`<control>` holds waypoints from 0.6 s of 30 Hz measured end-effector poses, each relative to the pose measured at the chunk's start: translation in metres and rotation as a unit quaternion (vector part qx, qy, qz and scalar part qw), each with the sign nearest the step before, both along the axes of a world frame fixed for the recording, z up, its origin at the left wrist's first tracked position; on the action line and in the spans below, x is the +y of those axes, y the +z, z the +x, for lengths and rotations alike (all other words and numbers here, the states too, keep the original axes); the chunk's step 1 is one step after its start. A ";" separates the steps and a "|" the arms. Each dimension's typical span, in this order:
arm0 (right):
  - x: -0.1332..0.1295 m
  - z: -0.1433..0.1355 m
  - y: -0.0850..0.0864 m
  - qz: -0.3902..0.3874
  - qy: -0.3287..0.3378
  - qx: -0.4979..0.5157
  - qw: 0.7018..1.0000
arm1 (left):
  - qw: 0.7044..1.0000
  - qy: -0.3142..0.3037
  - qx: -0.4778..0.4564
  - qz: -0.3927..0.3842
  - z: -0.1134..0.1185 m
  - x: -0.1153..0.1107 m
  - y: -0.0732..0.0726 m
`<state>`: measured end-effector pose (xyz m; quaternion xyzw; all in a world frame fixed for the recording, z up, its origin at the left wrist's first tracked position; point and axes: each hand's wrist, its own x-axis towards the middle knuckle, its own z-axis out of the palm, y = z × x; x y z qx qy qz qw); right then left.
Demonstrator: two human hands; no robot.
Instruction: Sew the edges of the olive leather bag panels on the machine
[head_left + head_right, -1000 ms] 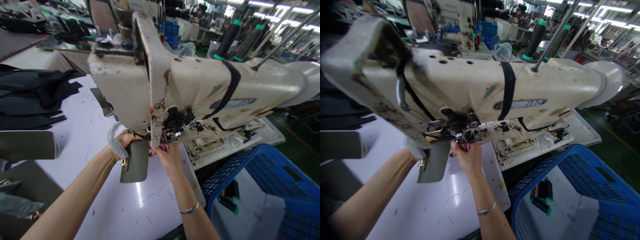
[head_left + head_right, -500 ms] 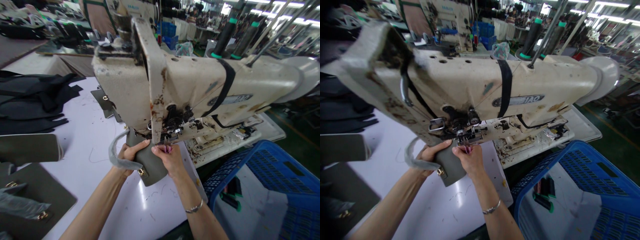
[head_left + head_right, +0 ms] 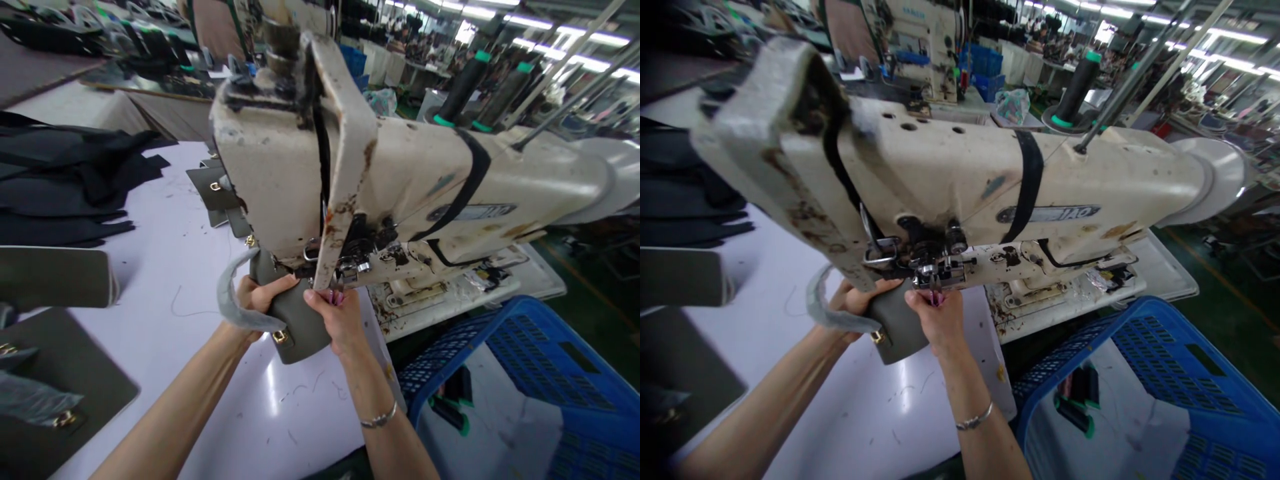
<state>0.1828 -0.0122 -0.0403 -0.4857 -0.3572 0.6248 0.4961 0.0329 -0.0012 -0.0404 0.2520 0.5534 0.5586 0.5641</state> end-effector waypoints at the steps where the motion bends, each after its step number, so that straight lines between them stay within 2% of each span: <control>1: 0.000 0.000 0.002 0.000 0.000 0.000 1.000 | 1.000 -0.004 -0.003 -0.001 0.000 0.000 0.000; 7: 0.000 0.001 0.008 -0.006 -0.005 -0.006 1.000 | 0.999 -0.030 0.000 -0.029 -0.003 -0.001 -0.005; 13: 0.005 0.001 0.002 0.007 -0.010 -0.036 0.999 | 1.000 -0.020 0.004 -0.024 -0.004 0.001 -0.005; 18: 0.005 0.000 0.002 0.018 -0.004 -0.017 1.000 | 0.998 -0.022 -0.019 -0.054 -0.001 0.002 -0.002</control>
